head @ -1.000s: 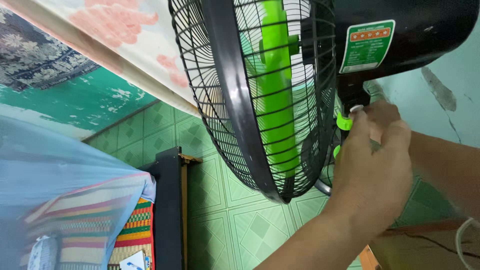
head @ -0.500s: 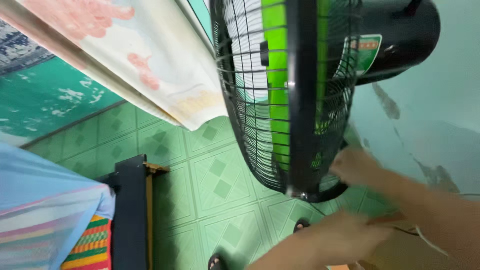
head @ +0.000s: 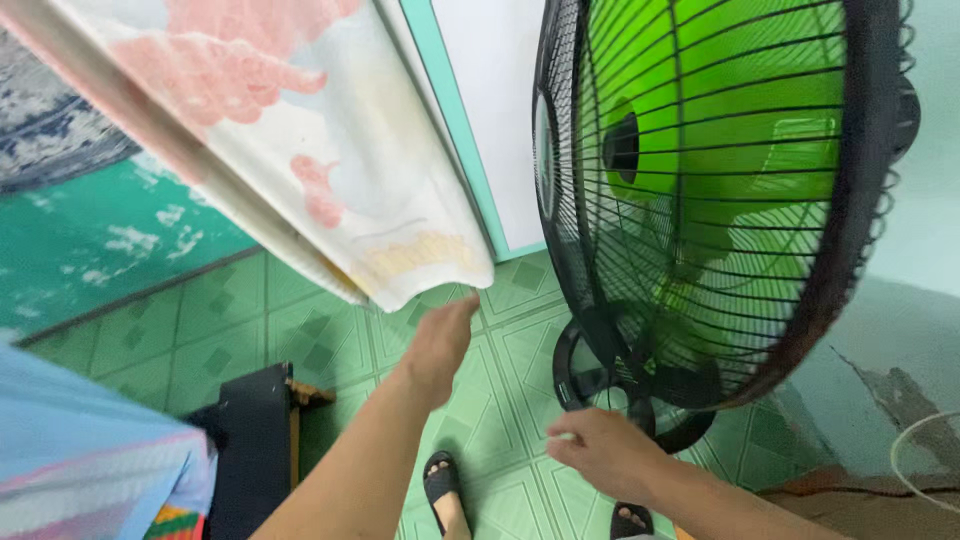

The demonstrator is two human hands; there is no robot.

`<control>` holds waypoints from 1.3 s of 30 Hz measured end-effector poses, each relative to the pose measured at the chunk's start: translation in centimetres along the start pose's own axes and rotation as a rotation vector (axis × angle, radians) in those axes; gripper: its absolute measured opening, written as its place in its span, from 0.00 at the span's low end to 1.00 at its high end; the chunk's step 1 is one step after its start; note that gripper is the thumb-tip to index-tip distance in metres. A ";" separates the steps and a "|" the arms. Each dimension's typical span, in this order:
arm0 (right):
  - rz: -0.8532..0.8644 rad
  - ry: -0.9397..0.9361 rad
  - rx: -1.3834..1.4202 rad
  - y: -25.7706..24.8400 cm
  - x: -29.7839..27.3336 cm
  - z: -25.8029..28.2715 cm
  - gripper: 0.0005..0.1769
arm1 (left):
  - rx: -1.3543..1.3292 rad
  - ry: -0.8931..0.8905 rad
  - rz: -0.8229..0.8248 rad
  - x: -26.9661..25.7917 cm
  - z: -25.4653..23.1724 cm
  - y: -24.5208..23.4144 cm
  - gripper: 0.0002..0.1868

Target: The person repeatedly handles a standing fan, adjusting its position and manipulating the central hub area with both hands. The person then picks up a small LED light bulb, screws it into a socket, and tests it by turning it on and off.

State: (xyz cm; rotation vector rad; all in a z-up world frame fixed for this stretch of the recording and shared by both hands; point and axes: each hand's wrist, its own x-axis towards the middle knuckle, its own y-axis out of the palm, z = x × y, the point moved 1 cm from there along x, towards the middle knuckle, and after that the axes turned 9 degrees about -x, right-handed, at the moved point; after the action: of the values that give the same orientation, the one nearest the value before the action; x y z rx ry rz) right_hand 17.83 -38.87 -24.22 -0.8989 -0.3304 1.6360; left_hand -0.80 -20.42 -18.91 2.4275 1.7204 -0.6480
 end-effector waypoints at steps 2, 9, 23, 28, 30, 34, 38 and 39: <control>-0.028 0.095 0.125 -0.3 1.4 4.3 0.19 | -0.126 -0.083 0.017 0.5 -3.2 -0.5 0.30; -0.287 0.077 0.742 -6.5 10.2 15.8 0.18 | -0.323 0.193 0.318 4.3 -10.2 -3.4 0.28; -0.677 0.232 0.604 -12.1 17.0 26.2 0.22 | -0.387 0.202 0.792 9.3 -16.1 -8.6 0.17; -0.727 0.300 0.524 -13.7 16.1 26.2 0.23 | -0.319 0.234 0.807 9.3 -17.5 -7.6 0.20; -0.718 0.214 0.539 -14.1 15.6 26.0 0.22 | -0.312 0.251 0.807 9.1 -17.7 -7.0 0.16; -0.750 0.252 0.536 -15.0 15.5 25.6 0.20 | -0.311 0.297 0.819 9.0 -18.6 -6.0 0.17; -0.764 0.254 0.531 -15.1 14.8 24.3 0.22 | -0.312 0.263 0.888 9.5 -18.7 -4.7 0.21; -0.778 0.290 0.530 -14.9 14.8 24.1 0.22 | -0.312 0.247 0.878 9.4 -18.3 -4.5 0.19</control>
State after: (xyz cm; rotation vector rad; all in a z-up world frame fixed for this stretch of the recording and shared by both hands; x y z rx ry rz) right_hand 11.07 -14.91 -4.13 -0.4888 -0.0186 0.7925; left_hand 2.80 -4.72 -5.35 2.7111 0.5685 0.0317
